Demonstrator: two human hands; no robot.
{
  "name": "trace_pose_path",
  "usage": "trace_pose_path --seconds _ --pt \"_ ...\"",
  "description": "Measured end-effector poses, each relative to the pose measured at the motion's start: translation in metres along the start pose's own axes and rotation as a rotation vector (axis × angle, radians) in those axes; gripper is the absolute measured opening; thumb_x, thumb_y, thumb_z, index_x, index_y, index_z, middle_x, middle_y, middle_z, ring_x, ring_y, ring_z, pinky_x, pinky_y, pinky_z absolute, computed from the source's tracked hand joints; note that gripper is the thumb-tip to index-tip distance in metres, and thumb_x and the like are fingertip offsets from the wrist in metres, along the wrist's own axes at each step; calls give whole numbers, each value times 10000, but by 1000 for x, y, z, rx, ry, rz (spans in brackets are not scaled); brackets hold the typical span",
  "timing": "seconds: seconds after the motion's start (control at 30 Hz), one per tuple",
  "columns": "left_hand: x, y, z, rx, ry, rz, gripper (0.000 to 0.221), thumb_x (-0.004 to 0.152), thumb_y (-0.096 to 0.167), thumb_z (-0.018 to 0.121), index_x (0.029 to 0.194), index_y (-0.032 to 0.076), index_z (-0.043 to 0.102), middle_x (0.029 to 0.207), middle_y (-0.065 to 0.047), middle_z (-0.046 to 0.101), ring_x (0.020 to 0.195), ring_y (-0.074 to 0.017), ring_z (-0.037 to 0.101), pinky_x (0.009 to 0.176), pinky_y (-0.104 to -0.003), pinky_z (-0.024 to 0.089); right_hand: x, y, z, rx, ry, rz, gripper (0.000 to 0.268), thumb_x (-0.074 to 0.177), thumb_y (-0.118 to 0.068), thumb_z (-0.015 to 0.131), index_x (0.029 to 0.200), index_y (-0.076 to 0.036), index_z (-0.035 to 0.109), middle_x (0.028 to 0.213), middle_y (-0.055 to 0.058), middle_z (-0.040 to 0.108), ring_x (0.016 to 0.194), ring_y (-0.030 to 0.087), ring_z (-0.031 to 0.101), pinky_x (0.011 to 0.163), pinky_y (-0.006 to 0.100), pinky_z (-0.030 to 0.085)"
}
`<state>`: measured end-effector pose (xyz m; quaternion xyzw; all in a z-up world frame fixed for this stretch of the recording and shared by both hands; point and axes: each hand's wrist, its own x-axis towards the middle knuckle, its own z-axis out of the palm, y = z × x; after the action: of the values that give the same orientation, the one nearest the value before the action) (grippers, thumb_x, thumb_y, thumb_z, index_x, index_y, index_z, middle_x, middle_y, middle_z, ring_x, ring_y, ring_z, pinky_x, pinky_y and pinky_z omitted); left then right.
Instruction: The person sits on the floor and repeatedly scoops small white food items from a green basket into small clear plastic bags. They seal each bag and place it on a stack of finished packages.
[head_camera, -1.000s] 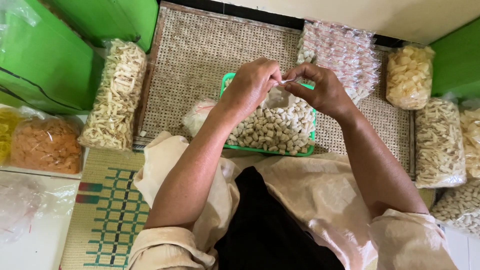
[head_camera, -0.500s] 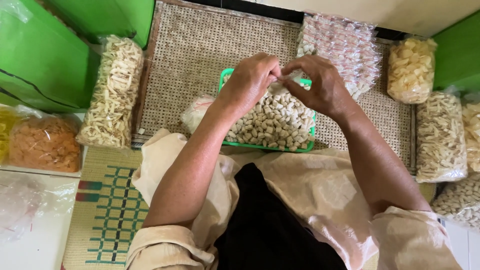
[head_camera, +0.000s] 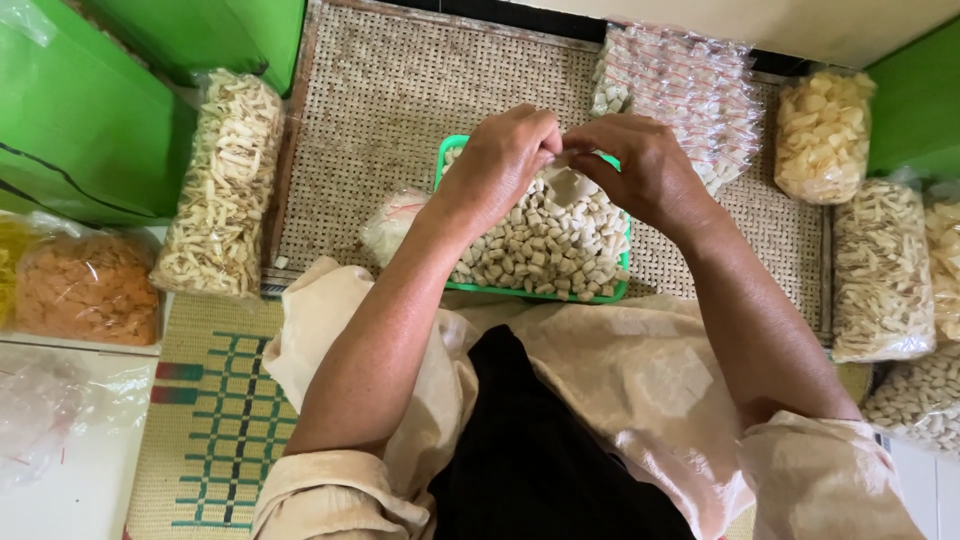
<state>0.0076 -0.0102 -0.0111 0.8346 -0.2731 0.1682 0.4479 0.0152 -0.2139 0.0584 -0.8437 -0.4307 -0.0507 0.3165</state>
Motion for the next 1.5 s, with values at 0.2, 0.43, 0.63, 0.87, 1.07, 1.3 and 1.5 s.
trace_pose_path --seconds 0.2,0.43,0.63,0.87,1.07,1.3,1.5 --pt "3 3 -4 17 2 5 284 860 -19 759 804 121 518 725 -99 578 681 -336 689 577 -401 565 -6 24 9 104 34 47 277 908 45 808 1148 -85 765 964 105 756 925 302 729 865 459 551" --pt "1 10 -10 13 8 -13 285 891 -38 713 793 135 509 706 -64 570 647 -281 682 572 -363 552 -2 20 -2 145 24 54 246 913 62 801 1116 -72 763 984 106 763 941 312 720 898 463 534" --pt "2 24 -28 44 47 32 199 930 -183 630 935 6 566 834 -149 668 589 -171 632 420 -241 526 8 51 -22 416 -115 418 248 1094 2 520 1335 -58 527 1178 126 612 1103 237 626 945 341 568" --pt "3 25 -40 19 30 -56 206 963 -117 604 890 59 528 806 -128 633 650 -212 662 532 -295 560 -53 223 73 -55 -129 527 216 1044 -196 662 1238 -108 695 1109 191 714 830 284 656 715 409 555" --pt "10 16 -41 4 6 -100 220 969 -82 606 874 97 519 725 -61 557 644 -212 619 612 -322 555 -87 310 143 -355 -231 521 374 956 -302 692 1314 -198 669 1383 142 629 1209 409 644 956 565 559" --pt "13 7 -41 11 -12 -101 192 963 -92 614 900 75 544 728 -72 573 658 -203 651 638 -307 569 -111 357 215 -370 -370 580 291 955 -200 679 1227 -95 695 1375 172 627 1123 461 662 850 565 561" --pt "14 11 -43 27 -29 -130 165 965 -91 623 934 56 554 735 -74 571 662 -203 649 646 -316 580 -126 382 210 -480 -390 538 262 956 -368 671 1201 -277 674 1300 -69 641 1147 285 682 855 434 612"
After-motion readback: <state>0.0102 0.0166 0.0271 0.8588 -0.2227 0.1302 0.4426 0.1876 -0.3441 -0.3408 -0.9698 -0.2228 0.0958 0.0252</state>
